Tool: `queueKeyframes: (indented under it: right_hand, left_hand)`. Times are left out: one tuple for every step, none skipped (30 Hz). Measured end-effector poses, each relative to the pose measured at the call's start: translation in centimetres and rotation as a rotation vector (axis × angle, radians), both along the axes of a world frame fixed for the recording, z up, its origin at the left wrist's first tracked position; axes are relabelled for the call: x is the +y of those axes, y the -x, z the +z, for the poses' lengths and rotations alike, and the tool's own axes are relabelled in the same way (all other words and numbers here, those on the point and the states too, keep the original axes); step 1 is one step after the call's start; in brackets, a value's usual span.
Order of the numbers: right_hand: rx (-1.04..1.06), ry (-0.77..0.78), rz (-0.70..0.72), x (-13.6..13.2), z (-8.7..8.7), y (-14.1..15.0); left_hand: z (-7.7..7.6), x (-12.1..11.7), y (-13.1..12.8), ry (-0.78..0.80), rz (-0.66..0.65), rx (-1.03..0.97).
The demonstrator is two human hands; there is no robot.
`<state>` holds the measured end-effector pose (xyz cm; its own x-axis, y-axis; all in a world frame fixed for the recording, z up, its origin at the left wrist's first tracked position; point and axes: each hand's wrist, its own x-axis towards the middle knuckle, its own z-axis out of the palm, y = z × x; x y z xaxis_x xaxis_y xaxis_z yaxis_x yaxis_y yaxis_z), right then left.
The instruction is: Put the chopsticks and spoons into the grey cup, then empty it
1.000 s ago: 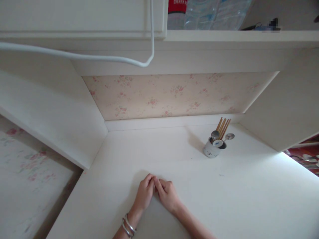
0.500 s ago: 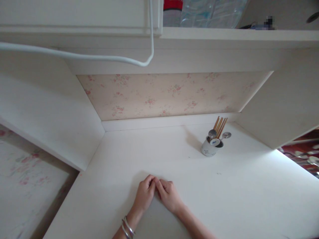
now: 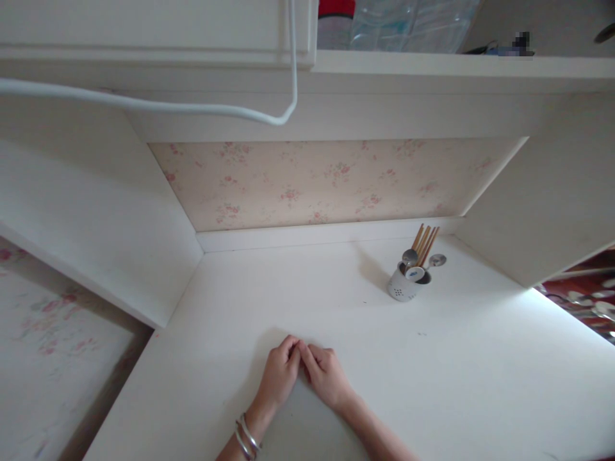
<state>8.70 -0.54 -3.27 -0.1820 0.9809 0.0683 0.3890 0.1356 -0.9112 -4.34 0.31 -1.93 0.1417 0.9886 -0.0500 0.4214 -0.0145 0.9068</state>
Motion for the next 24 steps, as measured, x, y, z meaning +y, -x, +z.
queueKeyframes:
  right_hand:
    - [-0.001, 0.000, 0.001, -0.01, -0.01, 0.01]
    - [-0.003, 0.000, 0.000, -0.03, 0.00, 0.01]
    - [-0.004, 0.002, 0.001, -0.04, 0.02, 0.01]
    - [-0.004, 0.003, 0.001, -0.06, 0.06, 0.02]
    - [-0.003, 0.004, 0.002, -0.07, 0.11, 0.02]
    - [-0.003, 0.004, 0.000, -0.07, 0.16, 0.02]
    - [-0.003, 0.005, -0.002, -0.07, 0.21, 0.02]
    - [-0.003, 0.006, -0.001, -0.07, 0.25, 0.01]
    - [-0.002, 0.008, 0.000, -0.06, 0.28, 0.01]
    - [-0.002, 0.011, 0.001, -0.06, 0.29, 0.01]
    - [-0.001, 0.014, 0.002, -0.06, 0.28, 0.01]
    - [0.001, 0.017, 0.003, -0.05, 0.25, 0.00]
    - [0.003, 0.018, 0.003, -0.05, 0.21, 0.00]
    - [0.005, 0.019, 0.003, -0.05, 0.15, -0.01]
    - [0.006, 0.020, 0.001, -0.04, 0.09, -0.01]
    - [0.007, 0.020, 0.001, -0.03, 0.03, -0.02]
    - [0.008, 0.022, 0.002, -0.01, -0.03, -0.02]
    - [0.006, 0.023, 0.002, 0.01, -0.08, -0.02]
    - [0.003, 0.022, 0.003, 0.03, -0.12, -0.02]
    - [0.001, 0.021, 0.004, 0.05, -0.14, -0.01]
    - [-0.001, 0.019, 0.005, 0.06, -0.16, -0.01]
    - [-0.004, 0.017, 0.005, 0.06, -0.16, -0.01]
    - [-0.006, 0.015, 0.006, 0.05, -0.16, -0.01]
    - [-0.007, 0.013, 0.005, 0.04, -0.15, -0.02]
  left_hand:
    - [0.00, -0.01, 0.00, 0.001, -0.001, -0.005]
    - [0.01, -0.01, 0.00, 0.004, -0.002, -0.009]
    - [0.03, -0.01, 0.00, 0.008, -0.003, -0.011]
    - [0.06, 0.00, 0.01, 0.011, -0.003, -0.013]
    - [0.08, 0.01, 0.02, 0.012, -0.003, -0.013]
    - [0.11, 0.02, 0.03, 0.013, -0.003, -0.011]
    - [0.13, 0.03, 0.05, 0.014, -0.003, -0.009]
    - [0.14, 0.03, 0.06, 0.015, -0.003, -0.007]
    - [0.14, 0.03, 0.07, 0.014, -0.002, -0.004]
    - [0.13, 0.03, 0.07, 0.013, -0.002, -0.002]
    - [0.12, 0.01, 0.07, 0.011, -0.002, 0.000]
    - [0.11, 0.00, 0.05, 0.009, -0.001, 0.002]
    - [0.10, -0.02, 0.04, 0.006, -0.001, 0.002]
    - [0.09, -0.03, 0.02, 0.005, -0.001, 0.002]
    - [0.09, -0.04, 0.00, 0.006, -0.001, 0.002]
    - [0.09, -0.04, -0.01, 0.009, -0.001, 0.002]
    - [0.10, -0.04, -0.02, 0.012, 0.001, 0.002]
    - [0.11, -0.02, -0.02, 0.014, 0.003, 0.000]
    - [0.13, 0.00, -0.01, 0.016, 0.003, -0.002]
    - [0.16, 0.02, -0.01, 0.018, 0.005, -0.004]
    - [0.19, 0.04, 0.00, 0.020, 0.006, -0.006]
    - [0.23, 0.05, 0.00, 0.021, 0.006, -0.006]
    - [0.27, 0.07, 0.00, 0.022, 0.005, -0.004]
    - [0.30, 0.07, -0.01, 0.020, 0.003, -0.003]
